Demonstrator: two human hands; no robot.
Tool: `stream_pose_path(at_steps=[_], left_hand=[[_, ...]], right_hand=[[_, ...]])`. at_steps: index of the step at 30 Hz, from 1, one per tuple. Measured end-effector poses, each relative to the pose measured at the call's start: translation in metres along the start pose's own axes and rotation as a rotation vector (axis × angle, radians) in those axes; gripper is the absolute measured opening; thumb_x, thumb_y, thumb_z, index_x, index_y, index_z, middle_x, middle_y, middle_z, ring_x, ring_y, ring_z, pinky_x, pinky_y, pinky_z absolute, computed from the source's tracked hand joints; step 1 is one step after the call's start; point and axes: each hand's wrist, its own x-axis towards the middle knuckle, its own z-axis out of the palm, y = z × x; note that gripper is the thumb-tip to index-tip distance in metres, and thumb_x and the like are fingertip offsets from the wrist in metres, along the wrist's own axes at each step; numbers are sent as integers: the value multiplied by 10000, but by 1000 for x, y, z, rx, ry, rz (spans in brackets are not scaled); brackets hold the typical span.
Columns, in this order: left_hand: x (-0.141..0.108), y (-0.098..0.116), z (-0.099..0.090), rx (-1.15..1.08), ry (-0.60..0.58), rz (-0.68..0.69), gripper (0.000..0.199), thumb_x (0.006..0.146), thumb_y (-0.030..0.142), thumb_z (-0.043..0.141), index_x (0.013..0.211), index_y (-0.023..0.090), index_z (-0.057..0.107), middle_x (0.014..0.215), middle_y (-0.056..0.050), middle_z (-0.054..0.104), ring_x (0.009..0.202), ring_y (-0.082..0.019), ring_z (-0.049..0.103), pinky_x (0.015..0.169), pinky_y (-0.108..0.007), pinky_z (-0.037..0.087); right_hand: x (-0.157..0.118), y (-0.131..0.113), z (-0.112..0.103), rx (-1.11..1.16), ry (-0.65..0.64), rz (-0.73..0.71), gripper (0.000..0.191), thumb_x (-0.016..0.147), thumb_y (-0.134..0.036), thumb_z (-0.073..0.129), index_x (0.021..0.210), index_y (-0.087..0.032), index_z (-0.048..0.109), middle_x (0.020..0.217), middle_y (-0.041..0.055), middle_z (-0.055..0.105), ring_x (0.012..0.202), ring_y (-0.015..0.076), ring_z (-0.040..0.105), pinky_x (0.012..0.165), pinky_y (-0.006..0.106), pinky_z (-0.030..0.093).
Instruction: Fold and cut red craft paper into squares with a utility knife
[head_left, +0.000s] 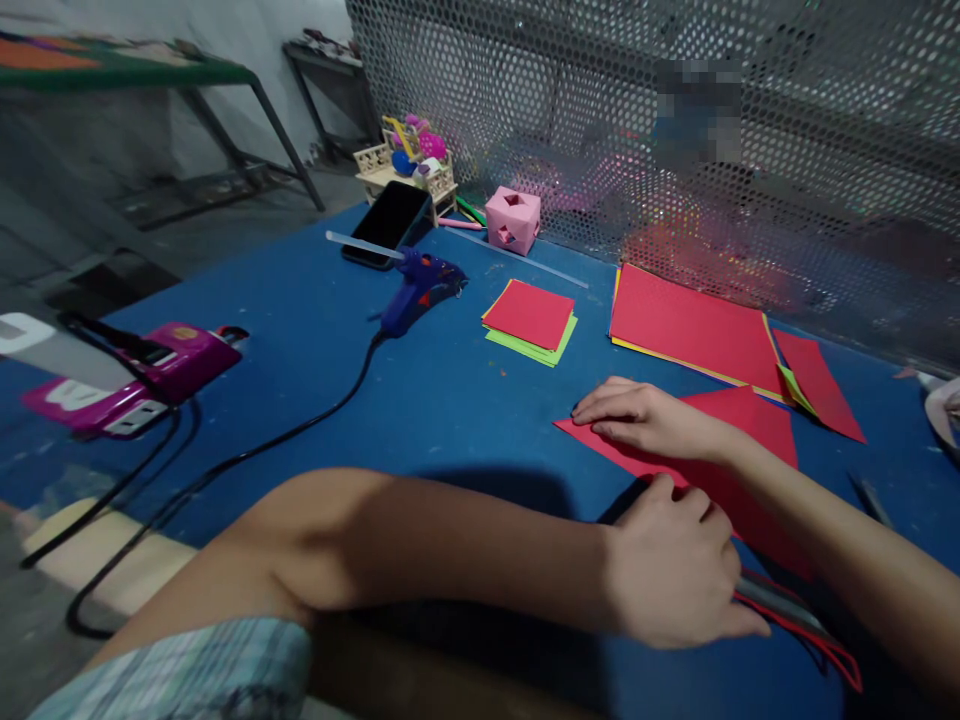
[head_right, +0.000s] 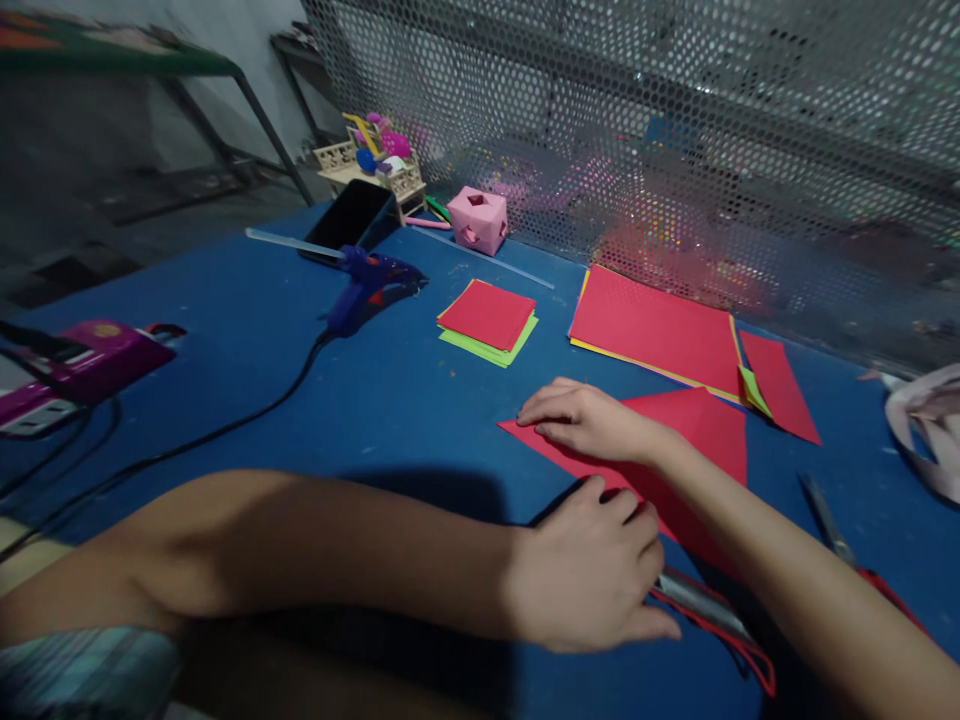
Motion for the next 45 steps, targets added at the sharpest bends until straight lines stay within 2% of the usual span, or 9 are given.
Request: stream_pose_path(at_steps=[5, 11, 15, 18, 24, 28, 36, 41, 45], left_hand=[[-2, -2, -2, 9, 3, -26, 543, 934, 609, 450, 1020, 137, 705, 985, -84, 665, 957, -246, 563, 782, -372, 388], [-4, -5, -11, 37, -97, -92, 575, 946, 622, 402, 1081, 143, 691, 1071, -101, 659, 1000, -257, 560, 781, -371, 400], [-7, -8, -13, 83, -114, -123, 575, 947, 623, 394, 1085, 155, 698, 1095, -107, 659, 1021, -261, 546, 828, -388, 398], [-14, -14, -10, 130, -79, -141, 582, 941, 628, 397, 1090, 158, 706, 1082, -115, 661, 1009, -275, 553, 846, -415, 404], [-34, -29, -3, 173, 71, -109, 562, 932, 602, 441, 1066, 120, 695, 987, -122, 664, 956, -306, 577, 780, -444, 440], [-45, -35, -6, 248, 75, -146, 569, 911, 610, 482, 1089, 103, 671, 1063, -152, 657, 1021, -321, 570, 851, -485, 441], [-57, -41, -5, 268, 42, -183, 575, 888, 635, 509, 1170, 145, 612, 1162, -130, 638, 1071, -313, 546, 941, -583, 411], [-57, -40, -4, 256, 43, -184, 611, 881, 641, 514, 1215, 135, 589, 1205, -157, 621, 1102, -336, 529, 935, -639, 410], [-56, -39, -6, 249, 30, -176, 623, 867, 653, 526, 1184, 123, 608, 1176, -155, 633, 1120, -351, 520, 916, -633, 430]], right_hand=[[0, -1, 0, 5, 0, 10, 246, 938, -162, 515, 1097, -191, 701, 1118, 79, 717, 1053, 173, 609, 930, 377, 481], [0, 0, 2, -6, 10, -13, 242, 937, -149, 514, 1086, -180, 703, 1112, 85, 715, 1042, 167, 610, 932, 376, 476], [-2, 2, 4, -8, 22, -20, 242, 938, -156, 517, 1089, -193, 702, 1117, 80, 711, 1049, 170, 605, 933, 380, 473], [-3, 2, 4, -13, 16, -12, 251, 943, -156, 509, 1103, -194, 699, 1127, 78, 708, 1063, 170, 598, 940, 378, 469], [-3, 4, 5, -19, 15, -16, 258, 940, -153, 518, 1124, -192, 695, 1139, 78, 706, 1083, 177, 588, 945, 379, 468], [-3, 4, 5, -21, 29, -26, 256, 949, -168, 511, 1121, -193, 698, 1121, 78, 710, 1065, 184, 591, 940, 393, 468], [-1, 1, 4, -21, 26, -42, 256, 944, -148, 502, 1103, -192, 699, 1112, 81, 708, 1048, 172, 603, 920, 373, 473], [-1, 0, 3, -47, 16, -55, 250, 947, -151, 501, 1114, -149, 688, 1114, 103, 704, 1044, 177, 597, 922, 368, 460], [2, -3, 6, -100, 26, -62, 267, 962, -152, 474, 1119, -181, 689, 1106, 78, 702, 1006, 175, 579, 899, 362, 437]])
